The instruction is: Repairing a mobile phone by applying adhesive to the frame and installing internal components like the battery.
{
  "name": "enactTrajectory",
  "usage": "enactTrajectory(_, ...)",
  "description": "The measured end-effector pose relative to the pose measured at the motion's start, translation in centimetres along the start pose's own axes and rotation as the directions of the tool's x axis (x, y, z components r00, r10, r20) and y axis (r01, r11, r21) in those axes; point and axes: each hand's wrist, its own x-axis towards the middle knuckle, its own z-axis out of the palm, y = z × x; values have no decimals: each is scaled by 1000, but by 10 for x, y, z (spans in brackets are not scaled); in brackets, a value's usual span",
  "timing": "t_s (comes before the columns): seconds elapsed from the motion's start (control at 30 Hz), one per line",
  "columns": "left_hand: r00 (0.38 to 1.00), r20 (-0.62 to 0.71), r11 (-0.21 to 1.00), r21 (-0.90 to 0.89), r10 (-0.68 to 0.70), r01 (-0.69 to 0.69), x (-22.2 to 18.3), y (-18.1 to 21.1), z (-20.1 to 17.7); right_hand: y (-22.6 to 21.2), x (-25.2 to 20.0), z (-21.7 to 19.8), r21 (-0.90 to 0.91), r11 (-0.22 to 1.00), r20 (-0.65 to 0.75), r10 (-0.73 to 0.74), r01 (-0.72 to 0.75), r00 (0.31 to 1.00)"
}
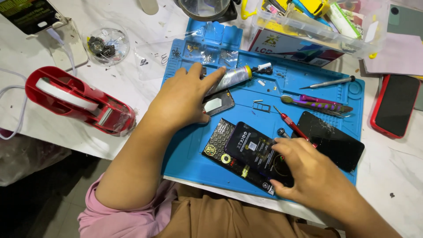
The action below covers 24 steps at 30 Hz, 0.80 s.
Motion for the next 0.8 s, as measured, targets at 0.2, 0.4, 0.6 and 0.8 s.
enactTrajectory(0.2, 993, -88, 994, -69, 76, -82, -1, -9, 8, -17, 2, 30, -243, 970, 142, 31, 4, 989)
enactTrajectory(0.4, 981, -147, 956, -244, 130, -163, 1, -33, -4, -18, 4, 23, -271, 963, 119, 41, -7, 992)
enactTrajectory(0.6, 975, -160, 938, -284, 155, -196, 5, -44, -3, 9, -4, -4, -157, 986, 191, -19, 49, 981)
enactTrajectory(0.8, 944, -258, 912, -300, 204, -279, -3, -43, -9, -7, 4, 5, 14, 996, 158, -91, 89, 983)
